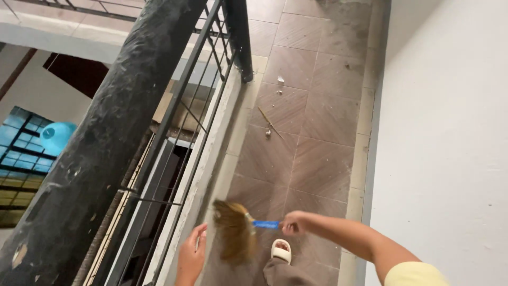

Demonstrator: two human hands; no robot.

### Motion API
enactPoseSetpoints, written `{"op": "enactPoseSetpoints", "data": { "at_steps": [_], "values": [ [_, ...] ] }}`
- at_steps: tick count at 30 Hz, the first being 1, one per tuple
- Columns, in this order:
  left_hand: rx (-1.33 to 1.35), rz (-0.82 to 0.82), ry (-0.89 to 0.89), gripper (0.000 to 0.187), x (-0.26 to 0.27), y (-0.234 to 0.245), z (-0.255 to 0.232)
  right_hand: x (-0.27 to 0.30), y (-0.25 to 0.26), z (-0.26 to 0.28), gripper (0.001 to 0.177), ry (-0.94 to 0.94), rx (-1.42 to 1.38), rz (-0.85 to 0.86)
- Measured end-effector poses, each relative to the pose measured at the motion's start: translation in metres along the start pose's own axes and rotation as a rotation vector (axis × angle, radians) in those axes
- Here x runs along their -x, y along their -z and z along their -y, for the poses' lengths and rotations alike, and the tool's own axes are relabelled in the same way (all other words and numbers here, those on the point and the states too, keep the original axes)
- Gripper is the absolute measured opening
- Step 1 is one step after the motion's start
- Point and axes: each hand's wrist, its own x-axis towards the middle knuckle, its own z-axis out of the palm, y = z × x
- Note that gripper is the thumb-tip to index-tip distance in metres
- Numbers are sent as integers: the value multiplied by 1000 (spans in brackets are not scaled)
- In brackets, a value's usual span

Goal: Sweep the hallway floor using a broom.

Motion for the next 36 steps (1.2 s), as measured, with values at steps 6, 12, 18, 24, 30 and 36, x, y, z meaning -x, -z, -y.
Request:
{"op": "enactPoseSetpoints", "data": {
  "at_steps": [6, 12, 18, 24, 30, 36],
  "values": [
    [-9, 0, 30, 35, -24, -3, 27, 40, 41, 113, 11, 393, 155, -766],
    [-58, 35, 57, 36, -46, -1, -17, 114, 36, 110, 23, 705, 815, -1250],
    [-124, 137, -114, 35, -110, -36, -66, 202, 58, 58, 13, 841, 269, -861],
    [-60, 340, -404, 33, -191, -92, -148, 259, 73, -73, 12, 856, 52, -689],
    [-29, 684, -546, 29, -271, -149, -218, 289, -11, -180, 14, 473, -420, -750],
    [-36, 878, -674, 28, -331, -170, -250, 151, 63, -181, 18, 611, -887, -592]
  ]
}}
